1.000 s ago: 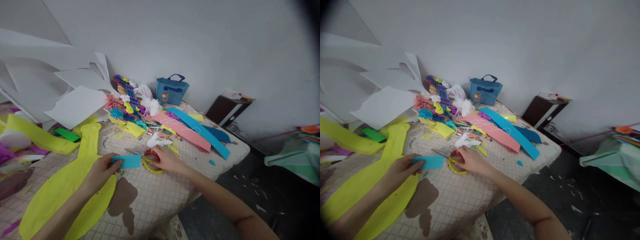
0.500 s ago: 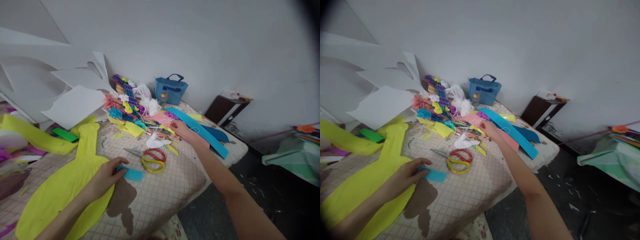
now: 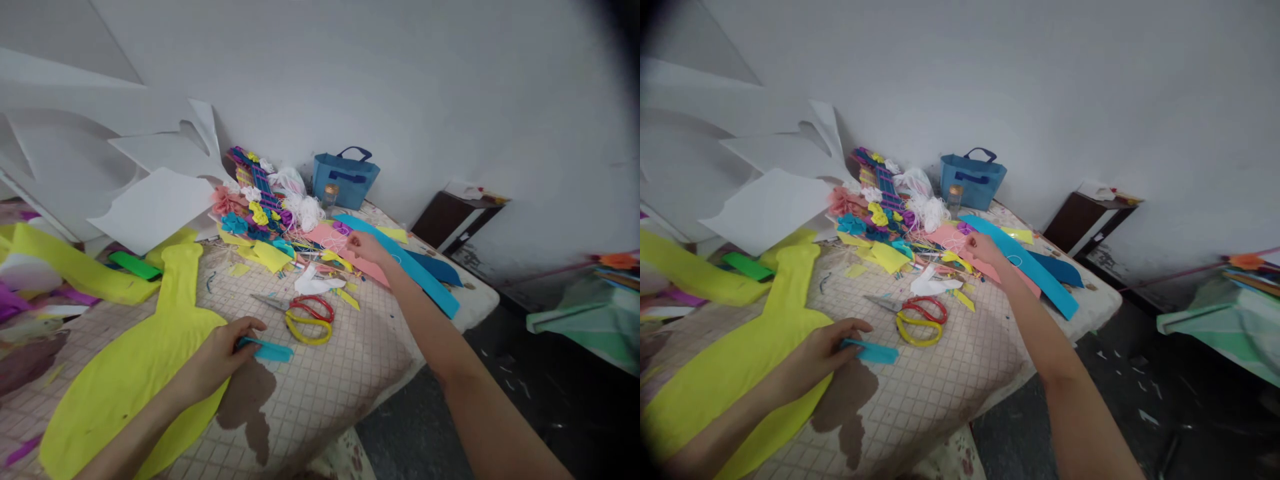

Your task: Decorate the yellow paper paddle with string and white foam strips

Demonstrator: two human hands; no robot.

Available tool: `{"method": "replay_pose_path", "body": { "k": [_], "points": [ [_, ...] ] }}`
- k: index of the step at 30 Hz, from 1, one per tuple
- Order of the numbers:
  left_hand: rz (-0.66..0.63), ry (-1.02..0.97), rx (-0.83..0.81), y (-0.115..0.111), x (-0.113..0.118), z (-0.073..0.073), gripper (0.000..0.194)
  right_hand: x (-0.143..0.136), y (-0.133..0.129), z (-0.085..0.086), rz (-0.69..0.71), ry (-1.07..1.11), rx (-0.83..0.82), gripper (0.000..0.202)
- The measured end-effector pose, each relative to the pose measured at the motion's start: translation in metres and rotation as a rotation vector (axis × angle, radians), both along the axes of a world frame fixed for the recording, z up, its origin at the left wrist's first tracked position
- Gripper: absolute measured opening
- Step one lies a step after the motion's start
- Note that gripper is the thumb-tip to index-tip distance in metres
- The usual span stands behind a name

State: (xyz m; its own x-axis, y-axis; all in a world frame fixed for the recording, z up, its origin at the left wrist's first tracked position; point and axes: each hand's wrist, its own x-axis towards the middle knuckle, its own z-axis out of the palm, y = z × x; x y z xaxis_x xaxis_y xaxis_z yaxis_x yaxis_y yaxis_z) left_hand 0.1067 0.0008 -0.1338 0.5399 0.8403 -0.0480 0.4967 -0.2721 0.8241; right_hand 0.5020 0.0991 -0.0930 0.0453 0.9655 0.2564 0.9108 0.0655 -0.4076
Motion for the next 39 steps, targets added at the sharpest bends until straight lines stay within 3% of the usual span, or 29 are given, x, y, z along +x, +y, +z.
{"method": "replay_pose_path", "body": {
  "k": [4, 9, 17, 20, 25, 27, 32, 34, 37, 39],
  "points": [
    [-0.007, 0.002, 0.002, -0.002, 0.003, 0.001, 0.033, 0.004, 0.003, 0.02, 0.03, 0.241, 0.008, 0.004],
    [-0.025, 0.029, 0.03, -0.001, 0.003, -0.002, 0.034, 0.002, 0.006, 0.053, 0.061, 0.514, 0.16, 0.012],
    [-0.055, 0.082, 0.071, -0.001, 0.002, -0.005, 0.034, -0.009, 0.002, 0.099, 0.111, 0.46, 0.362, 0.005],
    [-0.061, 0.082, 0.086, -0.001, 0.001, -0.007, 0.035, -0.006, 0.004, 0.103, 0.099, 0.459, 0.36, 0.005],
    [-0.063, 0.091, 0.1, 0.0, 0.001, -0.012, 0.033, 0.003, 0.022, 0.095, 0.072, 0.385, 0.098, 0.009],
    [-0.06, 0.087, 0.107, 0.001, 0.001, -0.015, 0.033, 0.004, 0.035, 0.095, 0.073, 0.398, 0.088, 0.011],
    [-0.054, 0.069, 0.117, 0.002, -0.002, -0.022, 0.033, -0.002, 0.073, 0.118, 0.069, 0.459, 0.543, 0.017],
    [-0.058, 0.067, 0.119, 0.003, -0.003, -0.023, 0.033, -0.005, 0.081, 0.128, 0.137, 0.402, 0.62, 0.021],
    [-0.06, 0.056, 0.125, 0.003, -0.003, -0.023, 0.033, -0.007, 0.079, 0.127, 0.176, 0.196, 0.457, 0.029],
    [-0.06, 0.054, 0.124, 0.002, -0.003, -0.021, 0.032, -0.008, 0.07, 0.113, 0.149, 0.037, 0.26, 0.027]
  ]
}}
